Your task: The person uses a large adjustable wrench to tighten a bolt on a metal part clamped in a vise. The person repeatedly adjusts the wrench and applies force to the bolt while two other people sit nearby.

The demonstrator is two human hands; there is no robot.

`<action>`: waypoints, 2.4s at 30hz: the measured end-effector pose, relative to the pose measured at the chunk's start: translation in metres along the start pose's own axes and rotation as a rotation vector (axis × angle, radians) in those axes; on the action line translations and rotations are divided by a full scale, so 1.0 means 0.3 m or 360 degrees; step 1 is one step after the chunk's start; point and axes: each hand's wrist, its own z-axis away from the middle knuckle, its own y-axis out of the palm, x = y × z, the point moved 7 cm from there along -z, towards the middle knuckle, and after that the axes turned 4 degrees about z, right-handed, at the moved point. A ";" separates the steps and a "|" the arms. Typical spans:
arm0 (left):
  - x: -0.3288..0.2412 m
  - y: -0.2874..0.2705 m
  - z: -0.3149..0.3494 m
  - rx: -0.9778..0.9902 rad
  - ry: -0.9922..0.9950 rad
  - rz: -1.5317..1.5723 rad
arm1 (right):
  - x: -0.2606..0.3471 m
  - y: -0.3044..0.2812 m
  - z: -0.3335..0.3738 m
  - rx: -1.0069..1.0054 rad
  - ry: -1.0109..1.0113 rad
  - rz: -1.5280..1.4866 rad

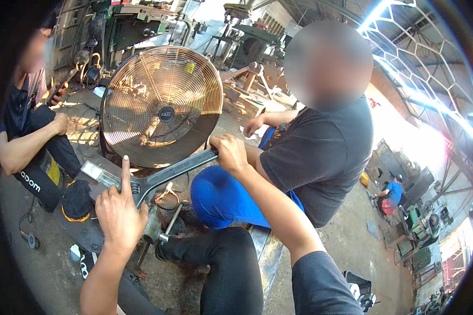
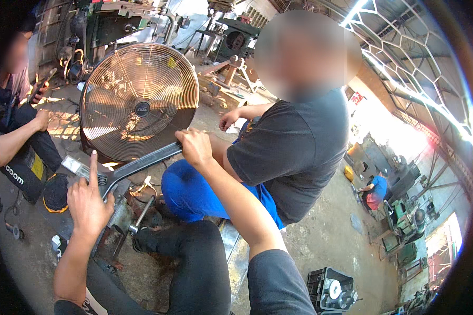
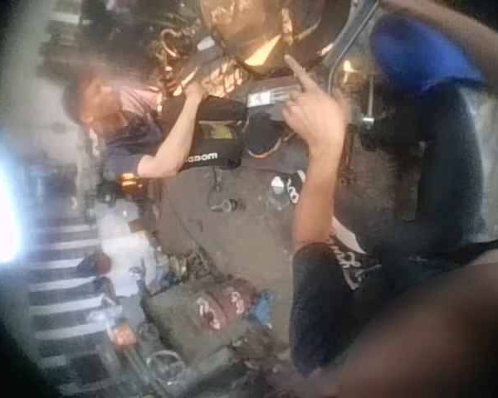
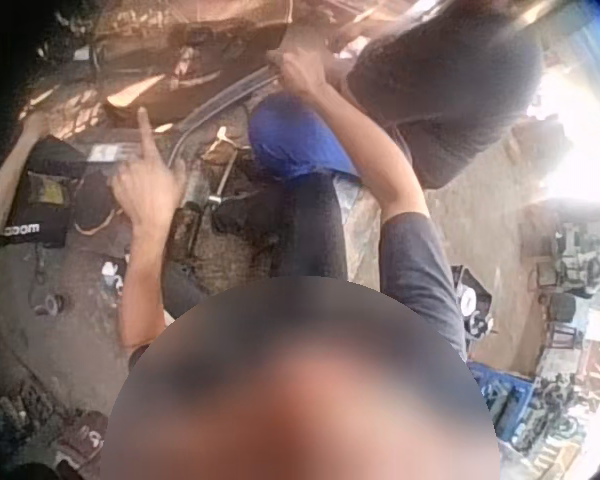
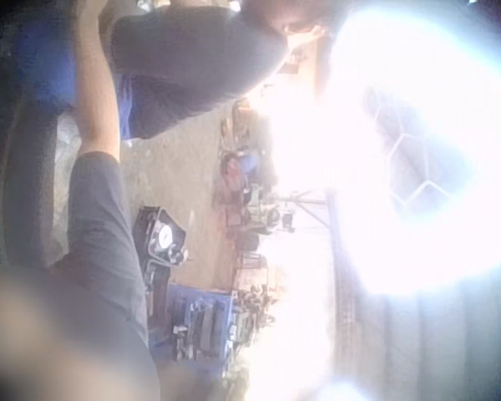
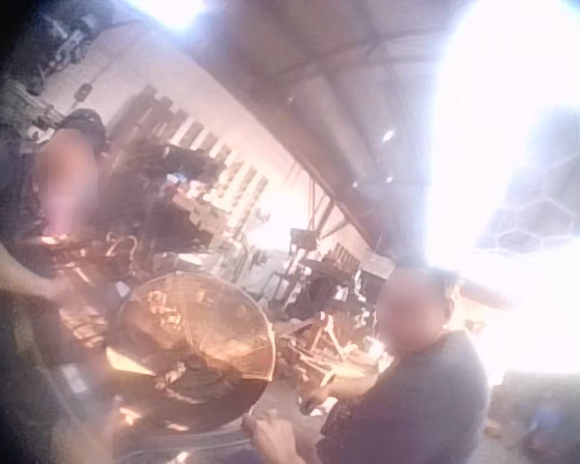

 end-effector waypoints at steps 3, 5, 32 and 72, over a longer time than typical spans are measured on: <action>0.019 -0.020 -0.003 -0.0070 0.0089 0.0222 | 0.021 0.002 0.140 0.0293 0.0131 -0.0233; 0.017 -0.041 0.009 -0.0181 0.0371 0.0291 | 0.032 -0.023 0.247 0.0245 0.0254 -0.0310; 0.125 -0.058 0.005 0.0345 0.1175 0.1006 | 0.921 -0.432 0.938 0.2169 0.1409 -0.3258; 0.120 -0.036 0.060 -0.0203 0.0369 0.0752 | 0.334 -0.486 0.568 0.0329 0.0517 0.0066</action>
